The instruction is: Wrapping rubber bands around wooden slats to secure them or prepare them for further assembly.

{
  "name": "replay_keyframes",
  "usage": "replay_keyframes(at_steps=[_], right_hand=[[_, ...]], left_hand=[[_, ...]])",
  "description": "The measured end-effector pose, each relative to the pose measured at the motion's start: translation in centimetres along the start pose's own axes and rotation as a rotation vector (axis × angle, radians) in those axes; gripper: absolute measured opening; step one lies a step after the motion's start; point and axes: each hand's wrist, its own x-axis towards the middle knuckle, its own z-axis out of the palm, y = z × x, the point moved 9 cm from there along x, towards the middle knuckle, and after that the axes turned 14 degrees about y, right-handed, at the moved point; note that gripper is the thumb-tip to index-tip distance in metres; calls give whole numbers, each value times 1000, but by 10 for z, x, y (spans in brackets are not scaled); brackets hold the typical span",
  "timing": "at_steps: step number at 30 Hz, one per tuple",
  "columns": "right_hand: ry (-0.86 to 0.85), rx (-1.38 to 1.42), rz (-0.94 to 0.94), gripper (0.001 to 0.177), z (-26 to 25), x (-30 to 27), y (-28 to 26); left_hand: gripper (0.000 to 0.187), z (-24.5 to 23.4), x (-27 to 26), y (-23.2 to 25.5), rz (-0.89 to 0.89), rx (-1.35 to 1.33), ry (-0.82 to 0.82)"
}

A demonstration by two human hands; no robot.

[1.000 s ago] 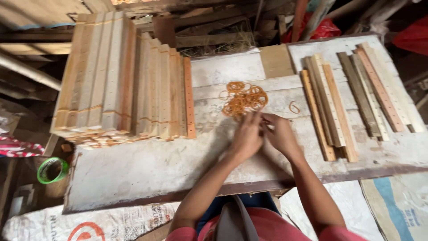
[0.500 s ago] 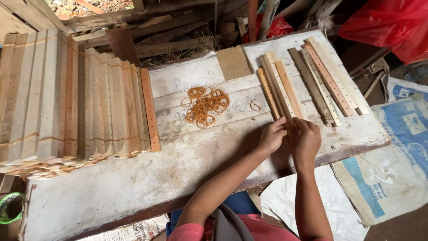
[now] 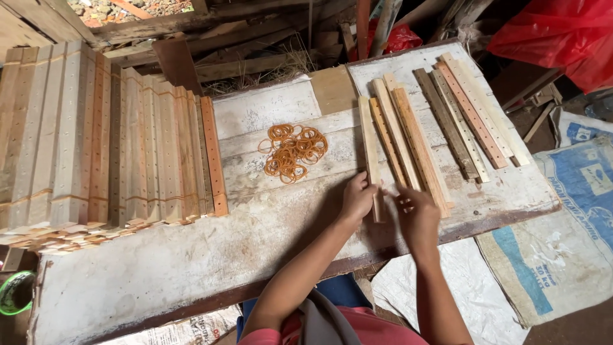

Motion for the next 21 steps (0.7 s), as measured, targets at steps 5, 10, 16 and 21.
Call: replay_keyframes(at_steps=[5,10,16,21], right_hand=[[22,-507,-115,39,-12,40,44],[-7,-542,-95,42,4,48,54],[-12,-338,39,15,10,29,7],[-73,-329,-67,24,44,4,-17]], left_hand=[[67,-14,-17,7,-20,85,-66],[70,-17,-10,4,-10,50,-94],[70,-27,-32,39,-42,0,-172],[71,-25,-27,38,-34,-16,-231]])
